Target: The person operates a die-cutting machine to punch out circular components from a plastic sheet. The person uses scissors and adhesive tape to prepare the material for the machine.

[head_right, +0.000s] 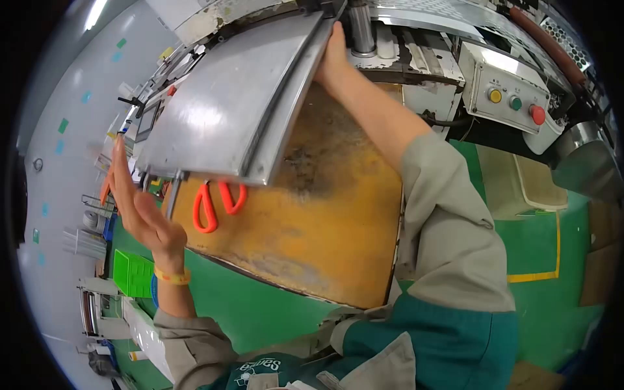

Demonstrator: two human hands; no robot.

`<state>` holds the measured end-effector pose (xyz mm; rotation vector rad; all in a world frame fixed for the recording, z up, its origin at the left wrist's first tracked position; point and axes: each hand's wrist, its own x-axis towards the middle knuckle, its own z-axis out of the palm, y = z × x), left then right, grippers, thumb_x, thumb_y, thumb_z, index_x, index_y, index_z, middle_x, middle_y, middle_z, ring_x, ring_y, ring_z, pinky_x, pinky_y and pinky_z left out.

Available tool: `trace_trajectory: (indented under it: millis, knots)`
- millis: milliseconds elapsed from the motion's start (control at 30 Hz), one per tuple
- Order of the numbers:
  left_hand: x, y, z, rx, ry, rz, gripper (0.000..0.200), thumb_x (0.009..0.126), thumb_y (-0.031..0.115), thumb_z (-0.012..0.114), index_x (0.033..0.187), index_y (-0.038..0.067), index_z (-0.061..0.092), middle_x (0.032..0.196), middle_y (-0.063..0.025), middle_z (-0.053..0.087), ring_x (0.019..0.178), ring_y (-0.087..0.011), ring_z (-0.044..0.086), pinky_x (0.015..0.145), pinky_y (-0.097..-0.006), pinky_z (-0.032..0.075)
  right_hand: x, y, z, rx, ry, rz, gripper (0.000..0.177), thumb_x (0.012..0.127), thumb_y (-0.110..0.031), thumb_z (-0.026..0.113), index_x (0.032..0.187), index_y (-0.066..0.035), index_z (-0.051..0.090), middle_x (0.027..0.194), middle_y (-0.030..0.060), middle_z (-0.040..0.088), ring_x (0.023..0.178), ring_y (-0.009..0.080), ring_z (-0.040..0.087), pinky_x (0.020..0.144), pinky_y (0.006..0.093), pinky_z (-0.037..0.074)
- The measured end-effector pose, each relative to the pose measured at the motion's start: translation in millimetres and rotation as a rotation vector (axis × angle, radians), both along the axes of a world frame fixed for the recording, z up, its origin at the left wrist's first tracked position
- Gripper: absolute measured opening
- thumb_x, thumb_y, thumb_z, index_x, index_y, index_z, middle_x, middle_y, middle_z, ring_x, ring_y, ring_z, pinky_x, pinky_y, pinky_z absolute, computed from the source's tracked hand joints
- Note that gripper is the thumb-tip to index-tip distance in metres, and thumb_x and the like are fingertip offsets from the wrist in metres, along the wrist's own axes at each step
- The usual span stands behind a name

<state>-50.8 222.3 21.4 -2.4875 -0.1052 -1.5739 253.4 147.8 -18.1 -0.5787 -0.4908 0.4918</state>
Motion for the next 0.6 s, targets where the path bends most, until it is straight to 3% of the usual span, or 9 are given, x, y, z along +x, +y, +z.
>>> trace_trajectory:
  millis: [67, 167, 200, 233, 300, 367, 500, 533, 600]
  knots:
    - [28.1, 8.0, 0.4, -0.005, 0.012, 0.004, 0.047, 0.094, 0.026, 0.028, 0.129, 0.000, 0.044, 0.131, -0.0140, 0.048, 0.126, -0.0311, 0.039, 0.106, -0.0467, 0.016, 0.8, 3.5, -9.3, 0.049, -0.056, 0.023, 0.075, 0.088, -0.063, 0.011, 0.137, -0.009, 0.029, 0.140, 0.0171, 0.032, 0.127, 0.0358, 0.032, 0.103, 0.0520, 0.027]
    - [72.7, 20.6, -1.8, 0.019, 0.025, -0.010, 0.042, 0.096, 0.025, 0.029, 0.132, 0.009, 0.044, 0.135, -0.0086, 0.045, 0.128, -0.0274, 0.037, 0.106, -0.0503, 0.015, 7.2, 8.3, -7.5, 0.245, 0.205, 0.152, 0.076, 0.088, -0.064, 0.012, 0.136, -0.008, 0.031, 0.139, 0.0158, 0.033, 0.126, 0.0360, 0.033, 0.103, 0.0533, 0.026]
    - [87.8, 25.8, -3.1, 0.052, 0.020, 0.003, 0.042, 0.096, 0.027, 0.030, 0.133, 0.011, 0.043, 0.136, -0.0085, 0.043, 0.129, -0.0270, 0.036, 0.106, -0.0507, 0.014, -2.7, -2.2, 2.8, 0.198, 0.304, 0.125, 0.066, 0.093, -0.052, 0.016, 0.133, -0.003, 0.035, 0.135, 0.0189, 0.038, 0.124, 0.0345, 0.037, 0.104, 0.0452, 0.029]
    - [101.9, 31.3, -4.0, 0.086, 0.010, 0.016, 0.042, 0.096, 0.028, 0.030, 0.133, 0.014, 0.043, 0.137, -0.0084, 0.042, 0.130, -0.0266, 0.035, 0.106, -0.0511, 0.013, 0.6, -1.0, 3.9, 0.236, 0.318, 0.140, 0.067, 0.093, -0.053, 0.014, 0.133, -0.003, 0.034, 0.135, 0.0177, 0.039, 0.125, 0.0337, 0.036, 0.104, 0.0456, 0.029]
    - [122.6, 39.7, -5.4, 0.135, 0.032, 0.023, 0.043, 0.097, 0.033, 0.026, 0.134, 0.017, 0.041, 0.138, -0.0072, 0.040, 0.131, -0.0250, 0.032, 0.107, -0.0504, 0.011, 40.2, 23.9, -21.9, 0.096, 0.064, 0.043, 0.067, 0.093, -0.052, 0.011, 0.134, -0.005, 0.034, 0.135, 0.0160, 0.040, 0.125, 0.0325, 0.036, 0.103, 0.0465, 0.029]
    - [140.3, 43.2, -2.3, 0.180, 0.036, 0.021, 0.047, 0.098, 0.036, 0.019, 0.135, 0.016, 0.040, 0.139, -0.0051, 0.040, 0.132, -0.0226, 0.031, 0.108, -0.0485, 0.010, 16.3, 12.3, -4.0, 0.233, 0.180, 0.097, 0.066, 0.092, -0.053, 0.011, 0.134, -0.008, 0.035, 0.135, 0.0136, 0.040, 0.124, 0.0307, 0.037, 0.101, 0.0463, 0.031]
    - [142.6, 44.0, 1.4, 0.205, 0.119, -0.083, 0.041, 0.097, 0.029, 0.028, 0.131, 0.014, 0.045, 0.131, -0.0100, 0.048, 0.124, -0.0284, 0.041, 0.104, -0.0403, 0.026, 26.6, 15.5, -2.7, 0.314, 0.192, 0.195, 0.073, 0.088, -0.063, 0.017, 0.130, -0.006, 0.039, 0.131, 0.0149, 0.044, 0.120, 0.0323, 0.042, 0.100, 0.0476, 0.033]
    - [142.8, 44.6, 0.9, 0.239, 0.113, -0.060, 0.038, 0.096, 0.025, 0.034, 0.128, 0.010, 0.048, 0.124, -0.0124, 0.053, 0.115, -0.0269, 0.049, 0.095, -0.0349, 0.037, 29.2, 14.2, -5.1, 0.283, 0.182, 0.176, 0.072, 0.088, -0.063, 0.020, 0.129, -0.006, 0.040, 0.131, 0.0151, 0.044, 0.119, 0.0319, 0.042, 0.099, 0.0467, 0.034]
    - [139.9, 40.3, -2.2, 0.007, 0.183, -0.103, 0.037, 0.096, 0.025, 0.035, 0.125, 0.007, 0.050, 0.118, -0.0124, 0.056, 0.108, -0.0243, 0.054, 0.090, -0.0329, 0.041, 30.2, 14.7, -9.0, 0.278, 0.195, 0.191, 0.071, 0.088, -0.063, 0.023, 0.127, -0.006, 0.042, 0.131, 0.0149, 0.044, 0.119, 0.0310, 0.043, 0.099, 0.0454, 0.034]
